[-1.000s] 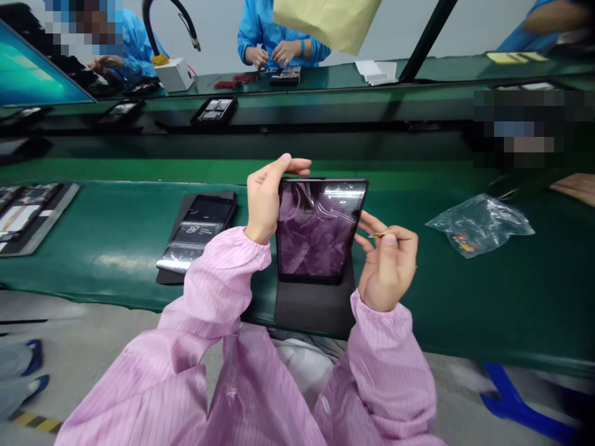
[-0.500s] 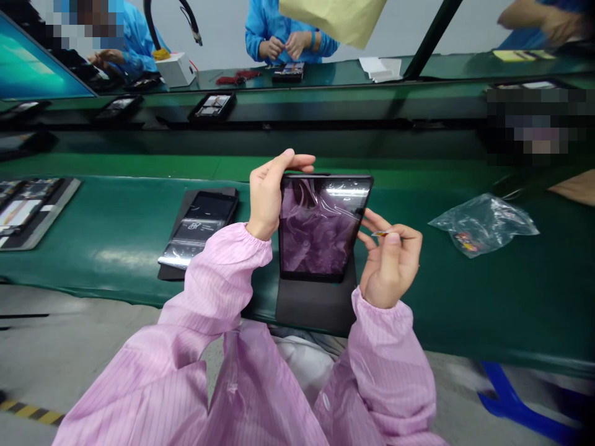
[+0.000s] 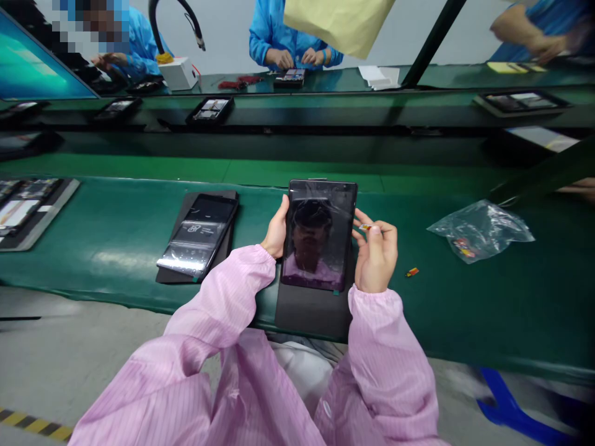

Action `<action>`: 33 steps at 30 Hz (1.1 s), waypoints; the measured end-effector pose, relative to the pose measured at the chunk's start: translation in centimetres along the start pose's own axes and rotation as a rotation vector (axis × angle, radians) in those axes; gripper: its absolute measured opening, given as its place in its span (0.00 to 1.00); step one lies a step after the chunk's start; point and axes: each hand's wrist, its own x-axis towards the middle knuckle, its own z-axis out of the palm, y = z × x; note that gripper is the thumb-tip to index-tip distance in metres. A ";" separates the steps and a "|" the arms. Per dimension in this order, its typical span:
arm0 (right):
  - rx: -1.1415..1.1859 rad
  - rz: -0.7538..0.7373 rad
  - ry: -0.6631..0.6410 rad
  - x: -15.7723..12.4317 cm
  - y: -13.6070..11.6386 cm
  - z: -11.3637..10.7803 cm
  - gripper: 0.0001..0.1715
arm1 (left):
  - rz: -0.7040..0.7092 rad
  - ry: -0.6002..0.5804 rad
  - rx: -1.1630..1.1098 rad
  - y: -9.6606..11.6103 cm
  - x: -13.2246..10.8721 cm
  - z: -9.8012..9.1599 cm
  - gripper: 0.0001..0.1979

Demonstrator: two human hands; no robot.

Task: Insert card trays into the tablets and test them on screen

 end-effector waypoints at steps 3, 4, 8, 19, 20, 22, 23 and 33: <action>-0.057 0.004 0.009 -0.2 0.2 -0.2 0.15 | -0.026 -0.016 -0.057 -0.1 -0.1 0.2 0.28; -0.071 0.009 0.011 -0.2 0.2 -0.2 0.15 | -0.033 -0.016 -0.070 -0.2 -0.2 0.2 0.28; -0.086 0.019 0.011 -0.3 0.2 -0.1 0.14 | -0.054 -0.033 -0.108 -0.5 -0.4 0.0 0.29; -0.096 -0.032 0.048 -0.4 0.2 0.1 0.09 | -0.075 -0.083 -0.153 -0.9 -0.5 -0.3 0.29; -0.104 -0.033 0.054 -0.4 0.2 0.1 0.09 | -0.071 -0.077 -0.161 -0.9 -0.6 -0.2 0.29; -0.114 -0.034 0.066 -0.4 0.1 0.2 0.10 | -0.063 -0.067 -0.167 -0.9 -0.7 0.0 0.28; -0.118 -0.033 0.069 -0.4 0.1 0.2 0.10 | -0.056 -0.064 -0.169 -0.9 -0.8 0.0 0.27; -0.170 -0.043 0.090 -0.5 0.2 0.2 0.12 | -0.111 -0.093 -0.246 -1.3 -0.8 0.0 0.29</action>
